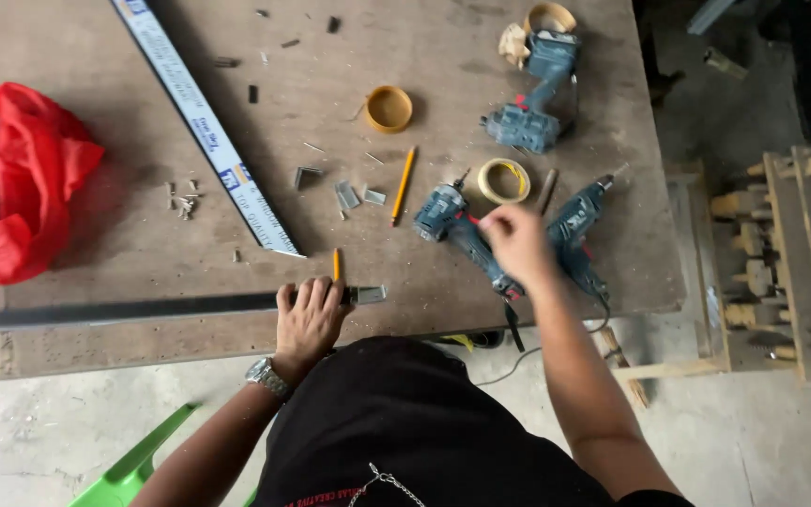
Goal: The person is assembling an aluminum frame by aligning the profiles and using a cordless drill to drive screws into the joints.
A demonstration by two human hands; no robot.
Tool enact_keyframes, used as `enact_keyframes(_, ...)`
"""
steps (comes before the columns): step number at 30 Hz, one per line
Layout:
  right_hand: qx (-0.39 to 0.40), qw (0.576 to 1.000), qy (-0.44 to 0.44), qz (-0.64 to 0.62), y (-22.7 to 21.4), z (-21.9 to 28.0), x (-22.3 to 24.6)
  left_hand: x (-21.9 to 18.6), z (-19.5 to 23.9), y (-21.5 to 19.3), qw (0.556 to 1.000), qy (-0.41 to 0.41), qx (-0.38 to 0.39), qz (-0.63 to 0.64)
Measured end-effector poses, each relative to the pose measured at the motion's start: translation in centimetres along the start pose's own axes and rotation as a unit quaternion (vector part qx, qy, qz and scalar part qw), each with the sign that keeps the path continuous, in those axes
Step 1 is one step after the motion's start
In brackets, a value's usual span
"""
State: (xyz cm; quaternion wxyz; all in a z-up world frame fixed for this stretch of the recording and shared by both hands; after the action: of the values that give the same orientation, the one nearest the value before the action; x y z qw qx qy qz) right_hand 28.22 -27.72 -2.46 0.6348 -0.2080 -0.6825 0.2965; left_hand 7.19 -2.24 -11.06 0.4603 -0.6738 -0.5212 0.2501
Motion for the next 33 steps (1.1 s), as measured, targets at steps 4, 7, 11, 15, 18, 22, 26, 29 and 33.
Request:
enact_keyframes(4, 0.121, 0.992, -0.007, 0.021, 6.3, 4.7, 0.6, -2.7, 2.2, 6.0, 0.988, 0.060, 0.129, 0.067)
enact_keyframes(7, 0.138, 0.989, -0.050, 0.025, 7.6, 6.0, 1.7, -2.8, 2.6, 5.9, 0.984, 0.092, 0.091, 0.120)
enact_keyframes(11, 0.133, 0.990, -0.050, 0.016, 8.4, 4.7, 2.3, -1.2, 0.9, 6.0, 0.980, 0.064, 0.123, 0.142)
enact_keyframes(15, 0.171, 0.981, -0.072, 0.059, 11.8, 4.4, 5.3, -0.2, -1.3, 3.6, 0.968, 0.051, 0.171, 0.177)
enact_keyframes(18, 0.258, 0.952, -0.024, 0.163, 15.2, 5.0, 5.2, -0.6, -1.5, 4.5, 0.958, 0.046, 0.196, 0.203)
enact_keyframes(22, 0.347, 0.924, -0.020, 0.159, 18.9, 6.8, 4.7, -0.4, -3.0, 4.0, 0.965, 0.030, 0.116, 0.234)
enact_keyframes(26, 0.323, 0.942, -0.059, 0.076, 17.1, 8.0, 3.7, -1.8, -2.8, 5.8, 0.966, 0.033, 0.062, 0.247)
enact_keyframes(29, 0.267, 0.957, -0.096, 0.057, 11.8, 5.3, 3.1, -2.2, -4.1, 6.4, 0.962, 0.055, 0.088, 0.254)
enact_keyframes(33, -0.034, 0.991, 0.088, 0.098, 1.0, -5.5, -12.5, -2.0, -4.4, 6.2, 0.970, 0.024, 0.105, 0.220)
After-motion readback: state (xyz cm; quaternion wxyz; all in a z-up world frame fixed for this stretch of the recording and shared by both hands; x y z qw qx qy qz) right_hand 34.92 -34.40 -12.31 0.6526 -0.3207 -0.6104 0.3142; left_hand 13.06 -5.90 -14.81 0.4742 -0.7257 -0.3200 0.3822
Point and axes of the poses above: each hand's wrist, its own z-axis away from the middle knuckle, its own y-axis out of the palm, x = y × z, the point moved 10 cm from there along -z, towards the middle knuckle, and after that the axes turned 15 degrees about y, right-handed, at the moved point
